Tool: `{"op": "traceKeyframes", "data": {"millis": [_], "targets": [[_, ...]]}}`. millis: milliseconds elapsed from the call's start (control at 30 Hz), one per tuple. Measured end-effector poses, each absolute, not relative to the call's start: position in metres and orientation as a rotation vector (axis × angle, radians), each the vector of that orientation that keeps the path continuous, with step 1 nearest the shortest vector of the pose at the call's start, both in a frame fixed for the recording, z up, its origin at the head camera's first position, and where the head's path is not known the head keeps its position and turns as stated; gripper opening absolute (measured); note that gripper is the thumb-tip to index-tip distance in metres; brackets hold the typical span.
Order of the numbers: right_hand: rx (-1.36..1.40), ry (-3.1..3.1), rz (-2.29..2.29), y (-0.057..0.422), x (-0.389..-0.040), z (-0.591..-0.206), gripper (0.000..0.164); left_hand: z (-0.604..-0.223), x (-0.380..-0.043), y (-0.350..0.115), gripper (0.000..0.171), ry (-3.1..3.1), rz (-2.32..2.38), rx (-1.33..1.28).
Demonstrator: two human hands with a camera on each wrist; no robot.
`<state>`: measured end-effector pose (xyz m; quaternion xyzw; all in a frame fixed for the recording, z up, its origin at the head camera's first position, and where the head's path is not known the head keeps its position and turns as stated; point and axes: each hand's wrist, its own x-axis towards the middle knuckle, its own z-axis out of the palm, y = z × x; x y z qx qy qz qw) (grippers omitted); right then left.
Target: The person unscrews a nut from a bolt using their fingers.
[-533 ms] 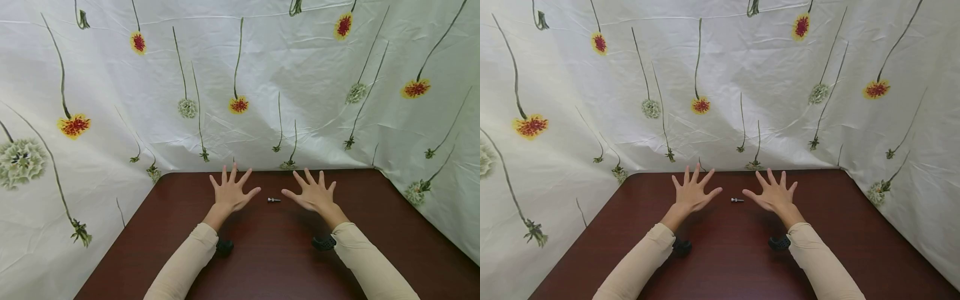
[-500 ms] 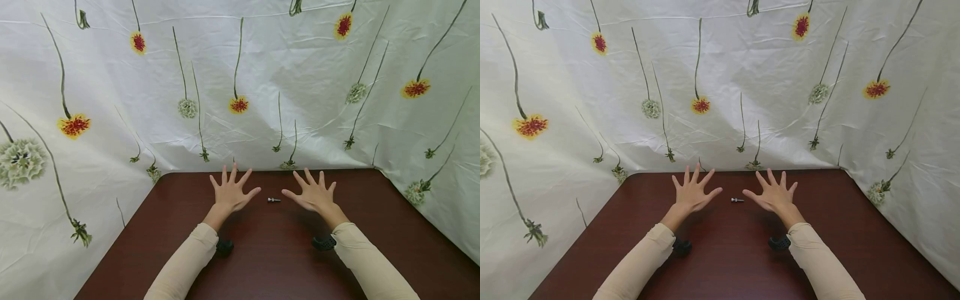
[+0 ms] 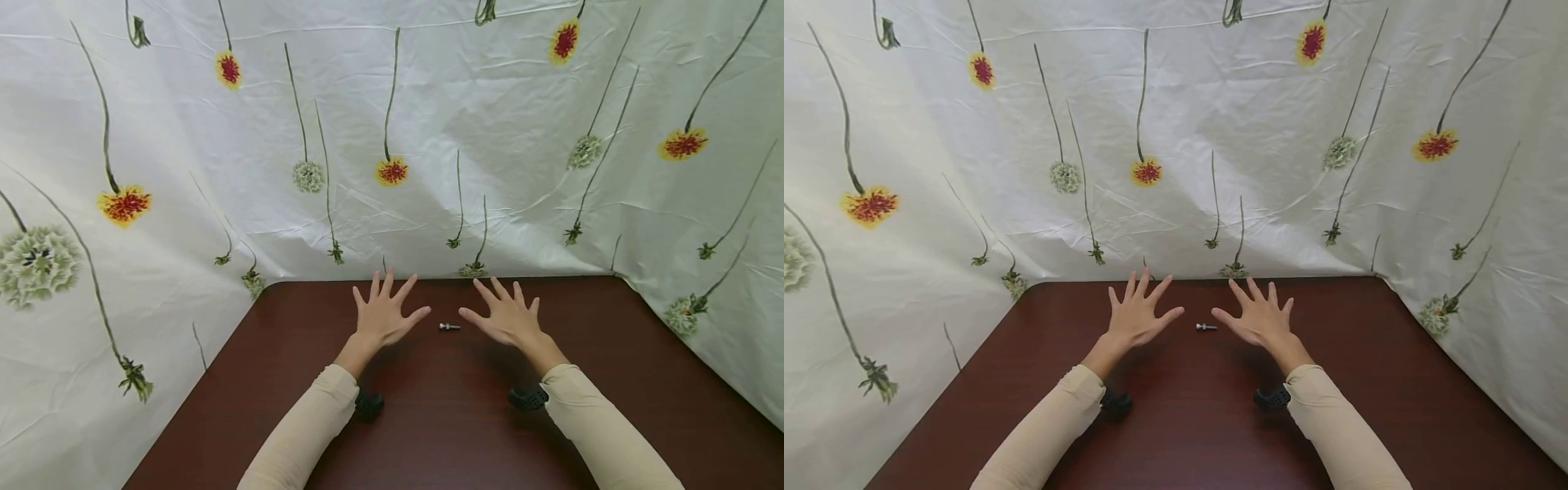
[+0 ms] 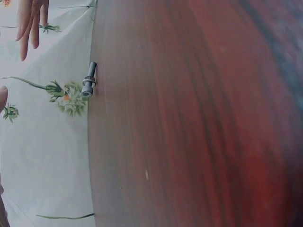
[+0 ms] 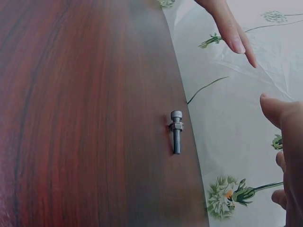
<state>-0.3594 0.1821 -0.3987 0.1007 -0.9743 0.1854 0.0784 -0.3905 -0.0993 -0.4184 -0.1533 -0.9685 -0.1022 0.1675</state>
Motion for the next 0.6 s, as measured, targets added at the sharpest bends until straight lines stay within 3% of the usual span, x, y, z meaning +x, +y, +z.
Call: {"op": "traceKeyframes", "data": {"millis": [367,600], "targets": [[0.607,-2.799,0.9,0.176,-0.368,-0.412,0.072,-0.43,-0.403,-0.096,0.086,-2.682,-0.897,-0.695],[0.585,-2.735,1.214,0.175,-0.378,-0.428,0.064,-0.445,-0.412,-0.093,0.085,-2.627,-1.28,-0.738]]}}
